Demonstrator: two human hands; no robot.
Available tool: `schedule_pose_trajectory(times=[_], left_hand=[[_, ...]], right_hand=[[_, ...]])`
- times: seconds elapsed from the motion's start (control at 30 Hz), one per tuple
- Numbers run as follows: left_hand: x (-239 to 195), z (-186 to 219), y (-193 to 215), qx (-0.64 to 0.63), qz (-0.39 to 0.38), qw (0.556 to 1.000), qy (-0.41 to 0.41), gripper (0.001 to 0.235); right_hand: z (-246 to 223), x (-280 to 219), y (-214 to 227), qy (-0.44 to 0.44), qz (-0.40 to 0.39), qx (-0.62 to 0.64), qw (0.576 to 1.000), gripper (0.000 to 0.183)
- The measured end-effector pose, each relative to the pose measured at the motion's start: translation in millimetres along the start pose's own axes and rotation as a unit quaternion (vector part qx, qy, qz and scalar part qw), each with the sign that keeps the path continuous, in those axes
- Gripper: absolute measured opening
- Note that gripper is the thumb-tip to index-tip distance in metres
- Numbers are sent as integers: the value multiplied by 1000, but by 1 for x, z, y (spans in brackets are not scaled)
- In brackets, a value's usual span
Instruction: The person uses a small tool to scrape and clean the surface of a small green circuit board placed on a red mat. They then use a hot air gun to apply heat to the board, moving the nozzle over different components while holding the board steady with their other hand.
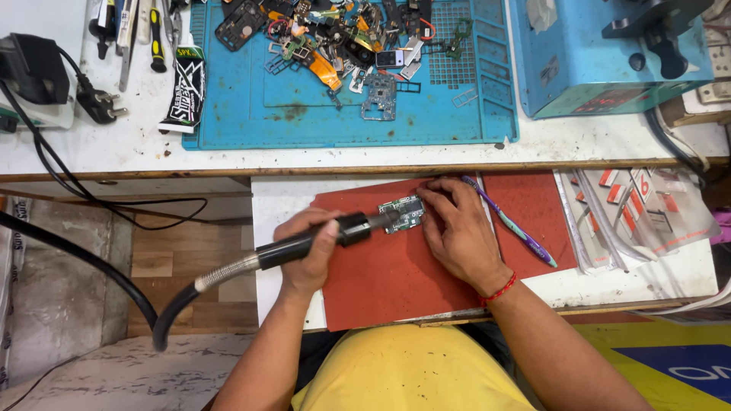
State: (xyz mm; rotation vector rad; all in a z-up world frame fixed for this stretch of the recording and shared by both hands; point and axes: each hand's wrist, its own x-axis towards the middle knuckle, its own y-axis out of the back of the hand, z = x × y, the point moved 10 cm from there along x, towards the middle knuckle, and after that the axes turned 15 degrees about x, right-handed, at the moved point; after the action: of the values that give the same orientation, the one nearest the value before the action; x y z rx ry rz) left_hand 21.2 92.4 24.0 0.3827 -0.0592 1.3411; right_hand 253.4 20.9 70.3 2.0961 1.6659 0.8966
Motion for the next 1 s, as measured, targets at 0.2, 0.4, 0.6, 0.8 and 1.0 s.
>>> schedule_pose_trajectory(times=[0.2, 0.4, 0.6, 0.8, 1.0], left_hand=[[8, 4, -4, 5, -6, 1000, -2, 26], [5, 4, 1, 9, 4, 1000, -15, 28], [5, 1, 2, 11, 23, 1000, 8, 28], [6, 0, 0, 9, 19, 1000, 19, 27], [10, 0, -3, -3, 0, 1000, -1, 25]], right_hand=[[-2, 1, -5, 10, -26, -13, 1000, 43], [5, -2, -4, -6, -22, 9, 1000, 42], [3, 0, -3, -6, -21, 2, 1000, 42], [0, 0, -2, 4, -21, -11, 1000, 39], [-1, 2, -1, 5, -11, -11, 1000, 40]])
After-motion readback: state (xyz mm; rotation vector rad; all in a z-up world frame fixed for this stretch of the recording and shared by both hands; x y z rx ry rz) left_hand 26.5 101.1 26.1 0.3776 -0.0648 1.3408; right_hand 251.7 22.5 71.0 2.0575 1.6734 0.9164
